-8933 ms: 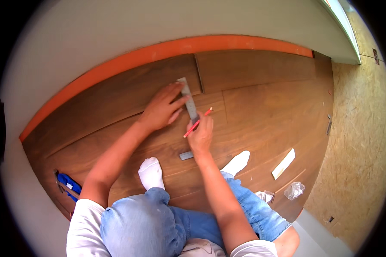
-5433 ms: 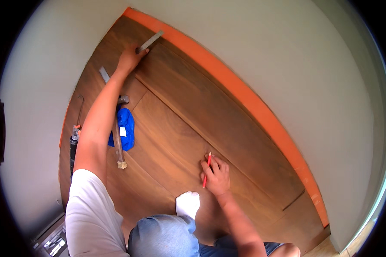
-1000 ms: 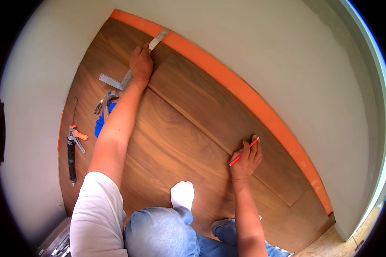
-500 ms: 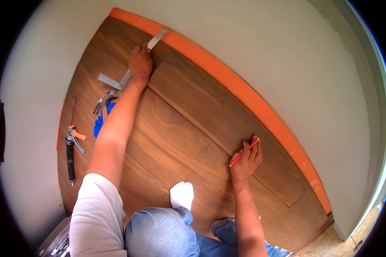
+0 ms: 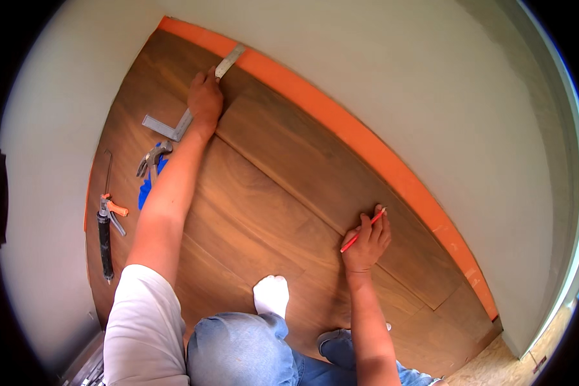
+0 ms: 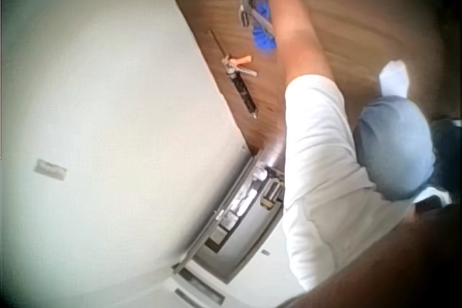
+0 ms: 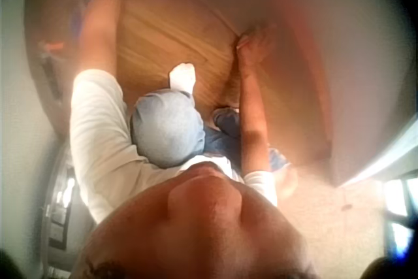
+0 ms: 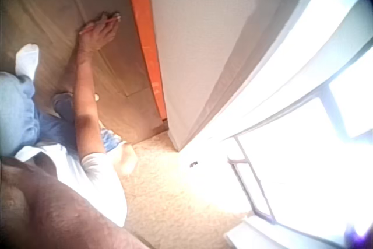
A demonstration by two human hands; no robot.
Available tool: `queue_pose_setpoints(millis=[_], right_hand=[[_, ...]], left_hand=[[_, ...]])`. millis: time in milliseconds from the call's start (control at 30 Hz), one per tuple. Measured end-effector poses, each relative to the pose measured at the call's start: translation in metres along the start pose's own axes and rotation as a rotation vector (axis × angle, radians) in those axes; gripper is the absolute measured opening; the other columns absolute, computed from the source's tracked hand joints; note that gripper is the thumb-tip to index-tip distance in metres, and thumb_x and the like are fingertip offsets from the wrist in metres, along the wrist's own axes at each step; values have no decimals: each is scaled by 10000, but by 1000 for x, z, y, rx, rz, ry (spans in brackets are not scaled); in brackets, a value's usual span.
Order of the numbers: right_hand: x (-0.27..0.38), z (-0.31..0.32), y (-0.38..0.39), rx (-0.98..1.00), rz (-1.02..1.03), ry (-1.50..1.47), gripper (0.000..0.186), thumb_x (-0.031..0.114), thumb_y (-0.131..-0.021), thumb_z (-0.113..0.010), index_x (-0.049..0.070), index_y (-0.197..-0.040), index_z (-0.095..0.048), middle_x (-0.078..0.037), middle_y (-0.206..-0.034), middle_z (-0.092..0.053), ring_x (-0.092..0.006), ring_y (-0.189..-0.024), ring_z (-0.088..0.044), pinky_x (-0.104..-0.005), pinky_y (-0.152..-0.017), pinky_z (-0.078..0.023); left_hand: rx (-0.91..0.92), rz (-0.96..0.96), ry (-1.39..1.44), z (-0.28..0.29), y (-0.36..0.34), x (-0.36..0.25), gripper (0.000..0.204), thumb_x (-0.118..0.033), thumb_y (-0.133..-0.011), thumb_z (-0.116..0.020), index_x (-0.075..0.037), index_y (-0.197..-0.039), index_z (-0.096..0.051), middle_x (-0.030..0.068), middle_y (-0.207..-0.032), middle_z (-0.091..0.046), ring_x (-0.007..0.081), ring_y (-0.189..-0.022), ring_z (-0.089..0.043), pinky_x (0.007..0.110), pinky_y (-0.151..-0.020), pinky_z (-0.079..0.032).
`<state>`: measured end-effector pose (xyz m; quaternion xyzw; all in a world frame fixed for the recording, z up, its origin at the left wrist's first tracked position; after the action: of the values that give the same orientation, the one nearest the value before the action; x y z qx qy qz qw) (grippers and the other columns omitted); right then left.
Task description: The person measures and marks wood flooring planks with a ruler and a pencil while kneeling, handles a hammer, and then picks up two planks and carries them out of the room.
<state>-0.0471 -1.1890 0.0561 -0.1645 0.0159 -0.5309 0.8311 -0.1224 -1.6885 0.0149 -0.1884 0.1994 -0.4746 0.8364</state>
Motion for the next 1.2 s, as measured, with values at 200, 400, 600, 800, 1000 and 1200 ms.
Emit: queue_pose_setpoints(millis=[200,400,600,800,1000,1200], right_hand=[[1,1,0,-8,4,-19,279,25,-878,-559,42,-1145,-641,-203,-1441,-589,-404,-1329,-539,-512,-1053,-432],[0,1,0,2,-4,-27,288,24,-865,-571,49,-1144,-644,-200,-1445,-587,-404,-1342,-529,-517,-1069,-429],[1,1,1,-2,-4,-38,295,25,-859,-576,53,-1144,-642,-201,-1452,-583,-402,-1346,-526,-517,-1075,-429],[-3,3,1,-12,-3,-25,293,30,-865,-575,56,-1150,-637,-200,-1455,-580,-401,-1355,-521,-515,-1068,-429],[3,1,1,17,18,-28,332,24,-845,-592,74,-1172,-623,-183,-1459,-578,-399,-1332,-538,-520,-1048,-451],[-1,2,1,16,16,-23,314,41,-896,-560,48,-1203,-626,-185,-1473,-569,-390,-1373,-506,-502,-1089,-409]], left_hand=[[-4,-10,9,0,0,2,314,-129,-926,-660,-64,-1229,-712,112,-986,-622,327,-961,-626,447,-807,-530],[7,-10,-2,1,-1,0,315,-129,-923,-663,-64,-1227,-711,112,-977,-619,326,-947,-623,442,-795,-528],[-5,-27,-13,2,-1,0,318,-127,-921,-663,-68,-1229,-709,115,-969,-616,327,-937,-620,443,-790,-526],[12,-26,-6,2,0,-5,315,-136,-915,-669,-68,-1220,-709,125,-968,-617,334,-930,-623,443,-770,-527],[-50,-56,-112,19,-4,5,319,-213,-928,-695,-71,-1213,-713,130,-976,-621,342,-934,-633,459,-785,-530],[46,-3,-47,96,24,-6,369,-293,-917,-739,-99,-1230,-717,127,-968,-609,342,-925,-628,478,-790,-525]])
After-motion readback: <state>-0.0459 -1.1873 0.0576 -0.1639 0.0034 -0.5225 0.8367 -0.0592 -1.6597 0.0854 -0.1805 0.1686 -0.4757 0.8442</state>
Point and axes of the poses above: each hand's wrist, its own y-axis away from the middle knuckle, its own z-axis out of the back of the hand, x = y × z, the point moved 5 cm from there along -y, towards the middle knuckle
